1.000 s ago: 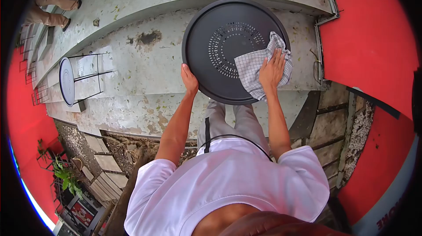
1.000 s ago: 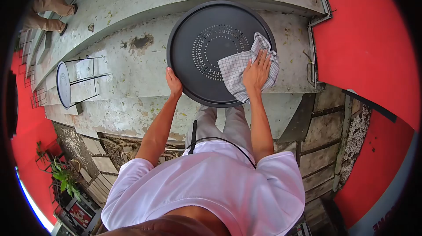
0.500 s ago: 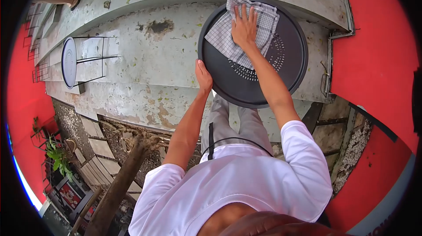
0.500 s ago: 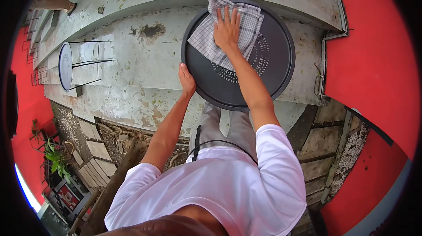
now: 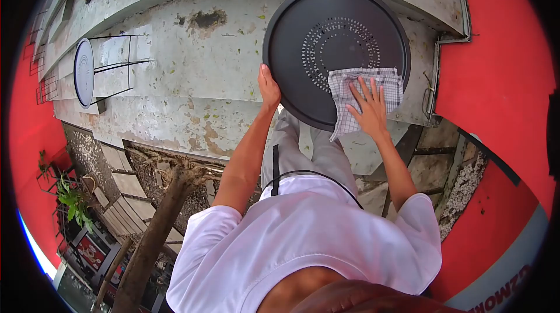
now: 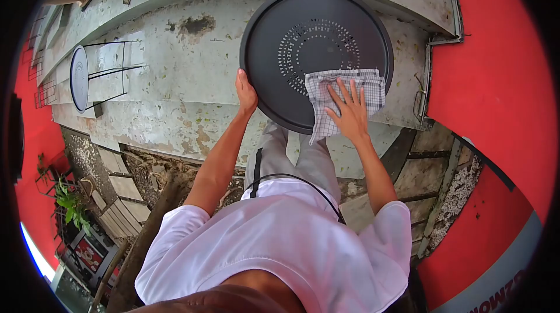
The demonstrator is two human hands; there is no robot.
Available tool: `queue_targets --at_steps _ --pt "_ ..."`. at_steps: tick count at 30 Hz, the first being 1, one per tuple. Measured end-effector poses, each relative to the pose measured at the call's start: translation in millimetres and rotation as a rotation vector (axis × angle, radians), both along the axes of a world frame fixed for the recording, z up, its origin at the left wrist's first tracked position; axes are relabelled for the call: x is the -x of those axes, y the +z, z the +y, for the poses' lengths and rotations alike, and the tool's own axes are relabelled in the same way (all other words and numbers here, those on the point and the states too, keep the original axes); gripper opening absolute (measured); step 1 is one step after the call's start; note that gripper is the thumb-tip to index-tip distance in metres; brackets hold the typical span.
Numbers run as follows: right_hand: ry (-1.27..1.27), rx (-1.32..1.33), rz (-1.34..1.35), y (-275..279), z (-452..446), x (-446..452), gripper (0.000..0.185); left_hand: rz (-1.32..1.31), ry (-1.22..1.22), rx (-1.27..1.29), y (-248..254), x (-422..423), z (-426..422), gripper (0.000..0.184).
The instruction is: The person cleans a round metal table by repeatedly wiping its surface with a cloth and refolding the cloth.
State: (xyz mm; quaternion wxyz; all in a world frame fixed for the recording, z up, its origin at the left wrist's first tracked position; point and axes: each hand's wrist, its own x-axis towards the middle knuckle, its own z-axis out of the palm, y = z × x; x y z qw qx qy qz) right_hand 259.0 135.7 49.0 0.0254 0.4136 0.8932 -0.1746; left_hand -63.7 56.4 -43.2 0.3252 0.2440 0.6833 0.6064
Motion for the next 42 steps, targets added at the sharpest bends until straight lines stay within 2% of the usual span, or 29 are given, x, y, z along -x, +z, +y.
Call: queue_targets --at_steps 3,5,9,10,13,15,16,18,22,24,27,28,31,32,35,37,39,42 --pt "-0.171 -0.164 0.046 -19.8 48.5 59.3 0.086 0.035 -0.002 0.018 15.7 -0.5 3.2 0.051" --pt "-0.219 -0.221 0.142 -28.6 72.4 116.9 0.091 0.044 0.007 0.019 12.1 -0.7 3.5 0.05" --pt "0.018 -0.063 0.228 -15.0 30.9 207.1 0.093 0.13 0.044 -0.002 13.6 -4.0 5.5 0.045" --pt "0.044 -0.109 0.253 -23.9 12.1 211.3 0.092 0.143 0.035 -0.028 9.2 0.6 3.8 0.045" --pt "0.028 0.059 0.172 -16.4 -27.8 152.6 0.09 0.151 0.021 0.017 9.6 -0.2 4.2 0.045" --pt "-0.026 0.157 0.07 -3.0 -41.2 89.2 0.098 0.166 0.032 0.064 9.8 -2.5 4.4 0.046" --pt "-0.027 0.158 0.062 -2.6 -37.6 59.1 0.098 0.14 0.033 0.012 17.3 -4.6 8.4 0.047" --pt "-0.129 0.13 -0.025 3.5 -33.2 23.1 0.109 0.123 0.022 -0.015 20.9 -5.3 7.1 0.048" --pt "-0.068 0.155 0.05 3.1 -25.0 67.7 0.123 0.056 0.022 -0.045 17.4 -1.0 9.6 0.048" --pt "-0.056 0.113 0.128 -7.4 -26.1 121.7 0.117 0.146 0.015 0.065 6.4 1.0 2.3 0.048" --pt "-0.094 0.016 0.207 -22.0 -18.5 178.1 0.099 0.237 0.043 0.039 16.0 -5.1 6.0 0.051" --pt "-0.096 0.018 0.212 -23.9 -21.0 178.4 0.098 0.108 0.097 -0.026 9.7 -8.3 9.3 0.052" --pt "-0.107 0.059 0.155 -15.8 -34.9 144.5 0.099 0.137 0.06 0.059 18.5 -12.9 6.6 0.052" --pt "-0.084 0.1 0.105 -10.2 -42.0 129.5 0.099 0.147 0.069 0.006 11.5 -8.3 8.6 0.051" --pt "-0.195 0.172 0.003 1.0 -49.9 48.1 0.103 0.144 0.02 0.036 12.4 -1.9 5.8 0.05" --pt "-0.234 0.089 -0.031 5.2 -36.2 -0.1 0.108 0.083 0.018 0.01 3.6 -3.1 2.9 0.049" --pt "-0.258 0.045 -0.043 0.9 -11.6 -5.6 0.109 0.047 -0.052 0.064 10.2 -2.2 1.9 0.054" --pt "-0.35 -0.113 -0.013 -24.7 50.6 7.4 0.111 0.061 -0.007 0.015 17.9 -7.3 9.4 0.051"
